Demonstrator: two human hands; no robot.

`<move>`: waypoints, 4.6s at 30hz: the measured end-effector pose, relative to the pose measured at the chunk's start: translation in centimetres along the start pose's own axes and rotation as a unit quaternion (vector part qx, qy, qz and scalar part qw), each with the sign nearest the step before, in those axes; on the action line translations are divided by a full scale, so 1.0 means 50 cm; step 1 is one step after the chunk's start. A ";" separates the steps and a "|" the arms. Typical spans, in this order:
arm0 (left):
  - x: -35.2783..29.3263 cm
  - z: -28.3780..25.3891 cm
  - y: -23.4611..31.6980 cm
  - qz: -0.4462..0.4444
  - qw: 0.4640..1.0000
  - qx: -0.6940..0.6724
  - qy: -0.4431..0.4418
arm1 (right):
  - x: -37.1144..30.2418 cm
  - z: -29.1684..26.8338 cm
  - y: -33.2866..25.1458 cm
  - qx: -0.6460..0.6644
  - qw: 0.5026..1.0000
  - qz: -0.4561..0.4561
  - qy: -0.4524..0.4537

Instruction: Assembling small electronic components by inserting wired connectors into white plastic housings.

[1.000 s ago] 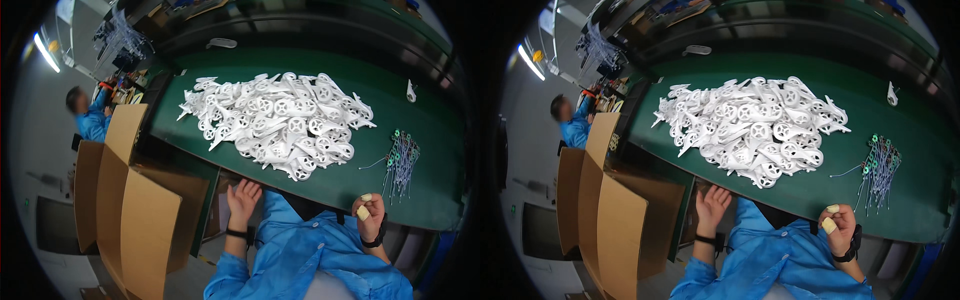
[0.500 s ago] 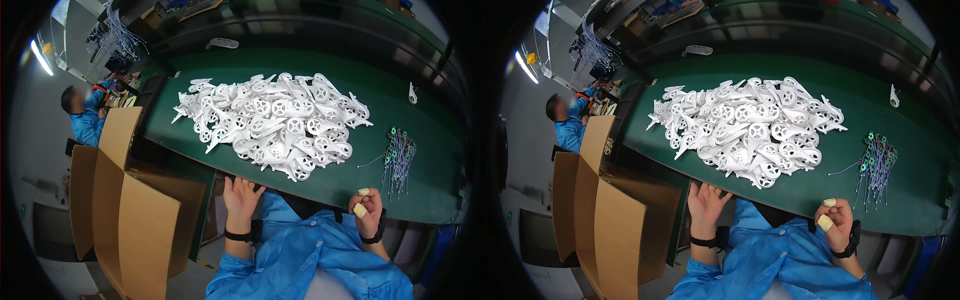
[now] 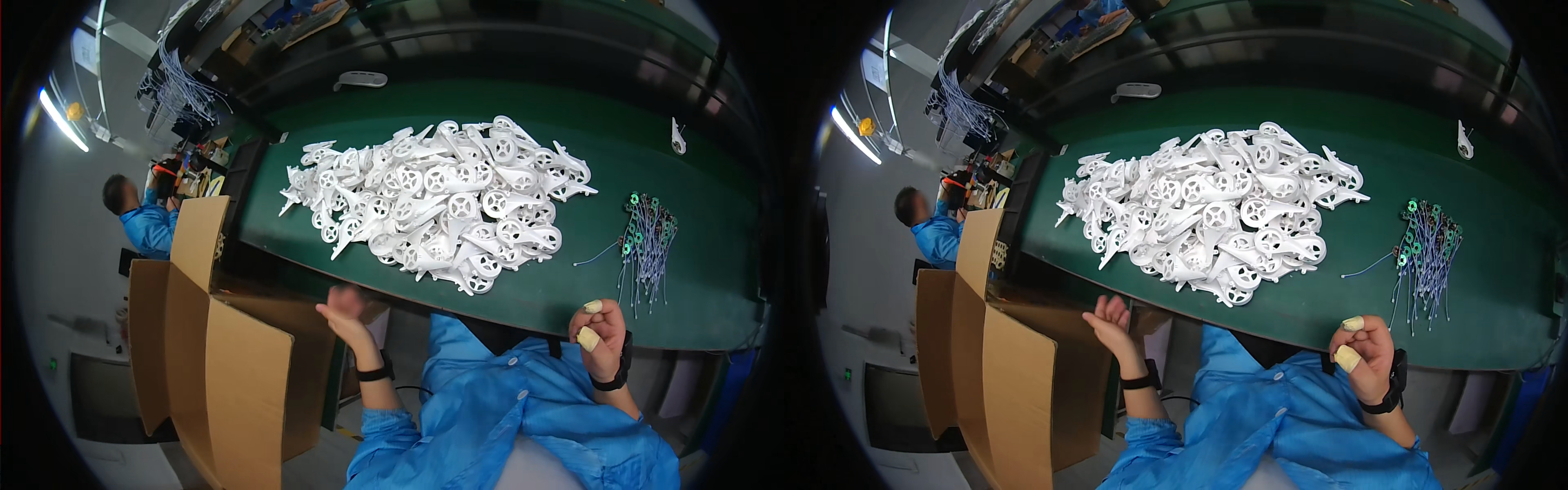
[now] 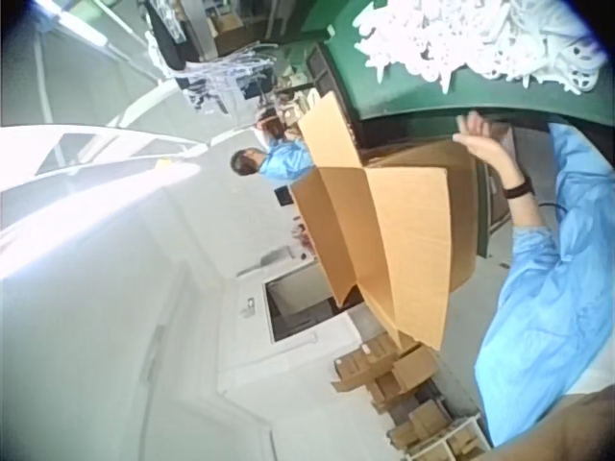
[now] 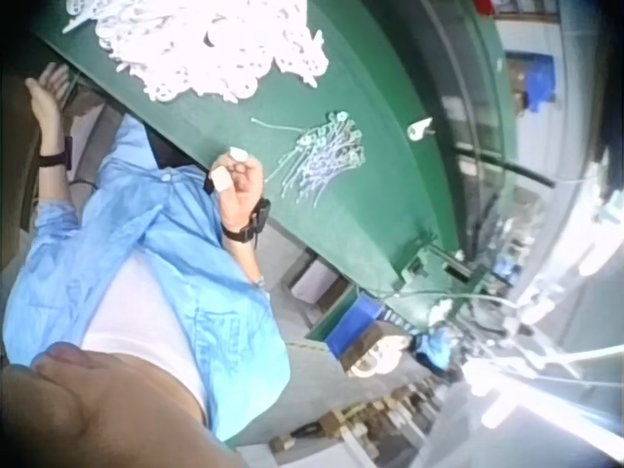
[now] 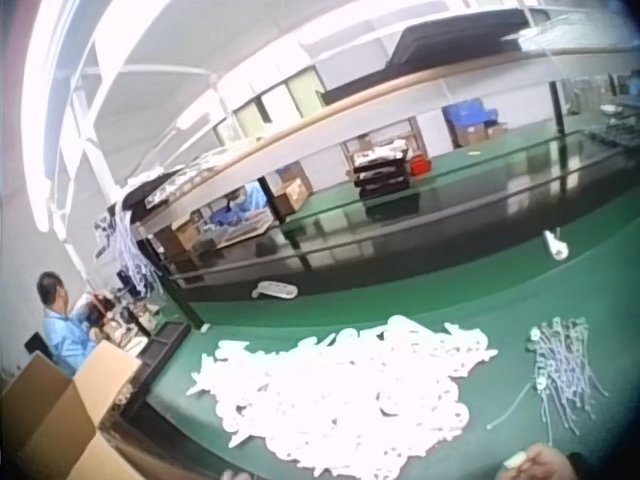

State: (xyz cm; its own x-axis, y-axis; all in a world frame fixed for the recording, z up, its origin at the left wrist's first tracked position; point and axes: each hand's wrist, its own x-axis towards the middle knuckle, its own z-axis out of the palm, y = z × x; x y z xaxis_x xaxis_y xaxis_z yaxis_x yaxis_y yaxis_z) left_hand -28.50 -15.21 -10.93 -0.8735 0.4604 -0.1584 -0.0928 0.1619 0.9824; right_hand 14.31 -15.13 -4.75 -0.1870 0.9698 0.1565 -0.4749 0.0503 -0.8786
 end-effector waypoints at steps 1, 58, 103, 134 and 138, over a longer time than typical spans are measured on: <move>0.020 0.030 -0.001 0.031 0.992 -0.092 0.080 | -0.002 -0.002 0.000 0.008 1.000 -0.009 0.008; -0.323 0.355 0.271 0.555 0.578 0.382 -0.461 | 0.080 -0.161 -0.166 -0.446 0.834 -0.094 0.312; -0.454 0.312 0.160 -0.008 0.781 -0.044 -0.623 | 0.017 -0.040 -0.160 -0.343 0.933 -0.097 0.042; -0.474 0.284 0.150 0.080 0.730 -0.004 -0.679 | 0.068 0.050 -0.082 -0.340 0.923 -0.172 0.050; -0.481 0.283 0.163 0.084 0.717 0.040 -0.690 | 0.068 0.047 -0.076 -0.356 0.917 -0.164 0.078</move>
State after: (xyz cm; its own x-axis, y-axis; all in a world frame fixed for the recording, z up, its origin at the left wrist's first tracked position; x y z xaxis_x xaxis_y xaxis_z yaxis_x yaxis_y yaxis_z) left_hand -1.49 -12.62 -0.53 0.4421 0.8961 -0.0385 0.0338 0.0263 0.9991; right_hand 13.45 -12.57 0.18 0.0176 0.8939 0.4479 0.2076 0.4349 -0.8762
